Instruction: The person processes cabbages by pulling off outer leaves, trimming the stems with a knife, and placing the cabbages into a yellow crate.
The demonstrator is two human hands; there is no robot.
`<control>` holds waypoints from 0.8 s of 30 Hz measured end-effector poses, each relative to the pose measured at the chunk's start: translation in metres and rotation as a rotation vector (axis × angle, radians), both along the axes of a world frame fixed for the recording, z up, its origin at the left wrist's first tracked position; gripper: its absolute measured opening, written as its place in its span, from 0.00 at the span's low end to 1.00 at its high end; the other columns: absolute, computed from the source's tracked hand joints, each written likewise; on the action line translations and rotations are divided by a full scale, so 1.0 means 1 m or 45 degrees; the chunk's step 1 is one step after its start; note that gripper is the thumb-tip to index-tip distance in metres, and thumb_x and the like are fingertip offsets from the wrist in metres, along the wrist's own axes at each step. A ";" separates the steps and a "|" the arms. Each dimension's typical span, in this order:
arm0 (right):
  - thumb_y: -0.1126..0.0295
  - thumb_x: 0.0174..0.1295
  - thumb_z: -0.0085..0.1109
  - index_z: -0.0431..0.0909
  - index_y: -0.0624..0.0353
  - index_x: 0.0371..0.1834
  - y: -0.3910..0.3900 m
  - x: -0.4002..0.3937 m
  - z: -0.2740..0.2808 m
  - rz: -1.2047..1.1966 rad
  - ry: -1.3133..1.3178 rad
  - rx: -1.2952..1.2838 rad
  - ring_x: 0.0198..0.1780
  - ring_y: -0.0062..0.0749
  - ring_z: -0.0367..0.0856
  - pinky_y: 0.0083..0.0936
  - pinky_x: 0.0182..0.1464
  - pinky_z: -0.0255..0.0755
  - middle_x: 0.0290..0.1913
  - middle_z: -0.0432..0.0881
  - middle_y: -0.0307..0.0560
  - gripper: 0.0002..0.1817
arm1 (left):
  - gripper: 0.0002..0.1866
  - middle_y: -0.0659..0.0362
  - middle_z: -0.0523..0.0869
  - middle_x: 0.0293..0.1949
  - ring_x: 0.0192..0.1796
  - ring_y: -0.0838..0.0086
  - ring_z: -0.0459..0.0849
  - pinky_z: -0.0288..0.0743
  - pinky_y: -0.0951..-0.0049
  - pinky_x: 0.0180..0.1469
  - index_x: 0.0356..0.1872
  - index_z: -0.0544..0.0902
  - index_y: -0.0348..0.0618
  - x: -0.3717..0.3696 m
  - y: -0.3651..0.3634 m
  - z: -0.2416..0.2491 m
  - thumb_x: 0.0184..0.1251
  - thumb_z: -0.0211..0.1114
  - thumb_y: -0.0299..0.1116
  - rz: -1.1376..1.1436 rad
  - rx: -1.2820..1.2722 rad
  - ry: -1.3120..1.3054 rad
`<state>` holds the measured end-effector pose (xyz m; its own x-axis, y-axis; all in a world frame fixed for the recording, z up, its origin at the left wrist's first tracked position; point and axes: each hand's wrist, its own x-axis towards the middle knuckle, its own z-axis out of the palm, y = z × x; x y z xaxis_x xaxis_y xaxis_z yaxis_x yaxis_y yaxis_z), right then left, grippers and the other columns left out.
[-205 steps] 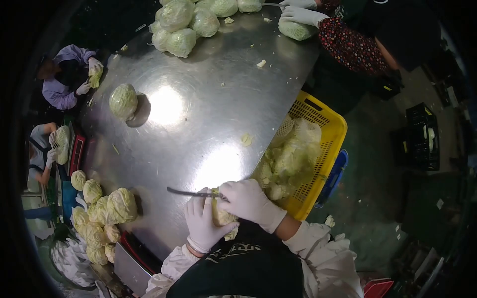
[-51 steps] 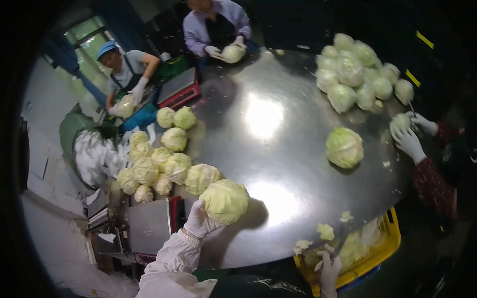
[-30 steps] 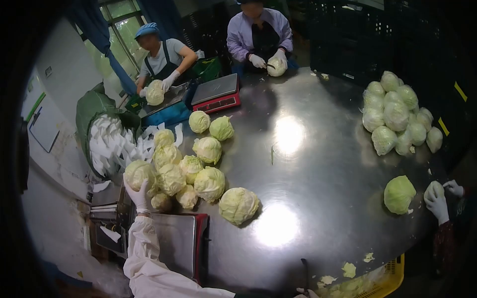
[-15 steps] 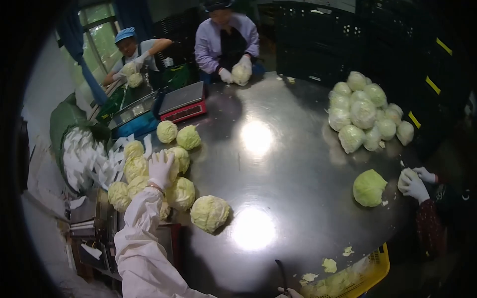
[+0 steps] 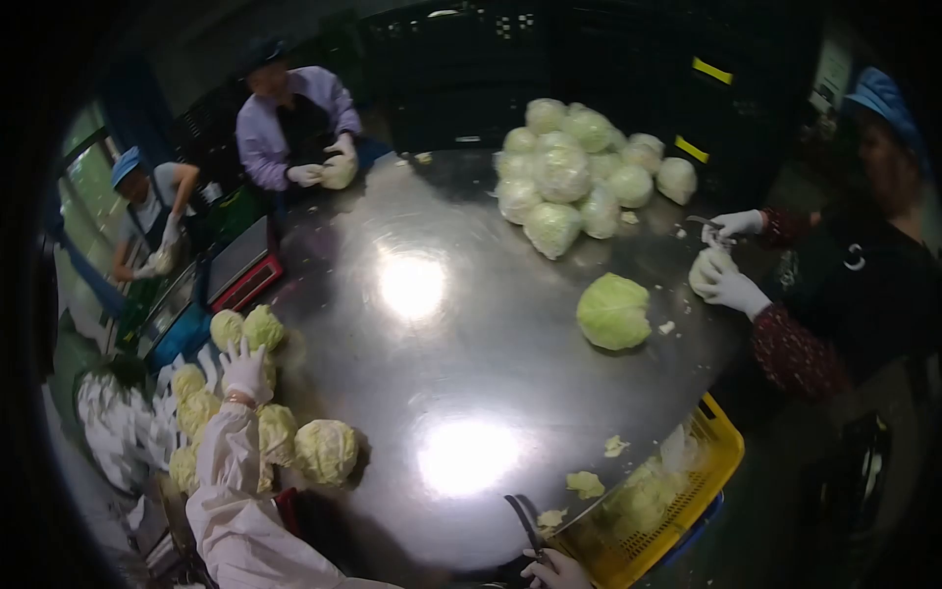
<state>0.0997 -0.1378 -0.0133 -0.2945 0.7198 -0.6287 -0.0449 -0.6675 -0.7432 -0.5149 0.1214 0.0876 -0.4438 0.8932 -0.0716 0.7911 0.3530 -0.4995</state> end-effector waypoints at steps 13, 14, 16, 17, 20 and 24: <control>0.70 0.73 0.60 0.79 0.64 0.64 -0.009 0.034 -0.012 -0.237 -0.010 0.000 0.29 0.18 0.80 0.18 0.33 0.74 0.36 0.86 0.39 0.18 | 0.58 0.41 0.61 0.79 0.81 0.32 0.54 0.53 0.32 0.77 0.79 0.67 0.59 0.267 0.130 -0.050 0.42 0.82 0.61 -0.857 0.123 -0.605; 0.70 0.74 0.60 0.79 0.63 0.64 -0.008 0.035 -0.010 -0.250 -0.015 0.016 0.30 0.18 0.80 0.18 0.33 0.74 0.35 0.86 0.39 0.18 | 0.59 0.41 0.60 0.79 0.81 0.32 0.54 0.52 0.31 0.77 0.80 0.65 0.60 0.311 0.135 -0.049 0.42 0.82 0.62 -0.972 0.130 -0.717; 0.68 0.74 0.61 0.79 0.61 0.64 -0.006 0.038 -0.001 -0.213 -0.113 0.021 0.31 0.20 0.80 0.20 0.35 0.75 0.34 0.84 0.38 0.18 | 0.62 0.39 0.60 0.79 0.80 0.30 0.55 0.53 0.31 0.78 0.82 0.62 0.59 0.395 0.145 -0.051 0.41 0.81 0.64 -1.176 0.155 -0.869; 0.68 0.74 0.61 0.79 0.61 0.64 -0.006 0.038 0.004 -0.220 -0.126 0.027 0.31 0.20 0.80 0.20 0.35 0.75 0.34 0.84 0.38 0.18 | 0.64 0.37 0.60 0.79 0.78 0.29 0.56 0.54 0.33 0.78 0.83 0.60 0.58 0.431 0.151 -0.054 0.41 0.81 0.66 -1.263 0.175 -0.905; 0.65 0.73 0.61 0.79 0.62 0.65 -0.007 0.044 0.016 -0.204 -0.238 0.011 0.31 0.21 0.79 0.22 0.36 0.75 0.34 0.84 0.38 0.21 | 0.65 0.40 0.58 0.80 0.80 0.31 0.54 0.54 0.28 0.76 0.83 0.59 0.63 0.519 0.173 -0.058 0.39 0.82 0.66 -1.211 0.195 -1.095; 0.68 0.74 0.59 0.78 0.62 0.66 -0.029 0.046 0.005 -0.508 -0.265 0.011 0.32 0.20 0.77 0.20 0.36 0.73 0.34 0.83 0.38 0.20 | 0.67 0.41 0.58 0.80 0.79 0.29 0.58 0.60 0.23 0.70 0.82 0.60 0.66 0.578 0.192 -0.074 0.34 0.85 0.66 -0.995 0.207 -1.408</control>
<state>0.1453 -0.1670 -0.0084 0.1395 0.7567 -0.6387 -0.1464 -0.6221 -0.7691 0.0633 0.3139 0.0137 0.3968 0.9151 0.0723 0.7659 -0.3734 0.5235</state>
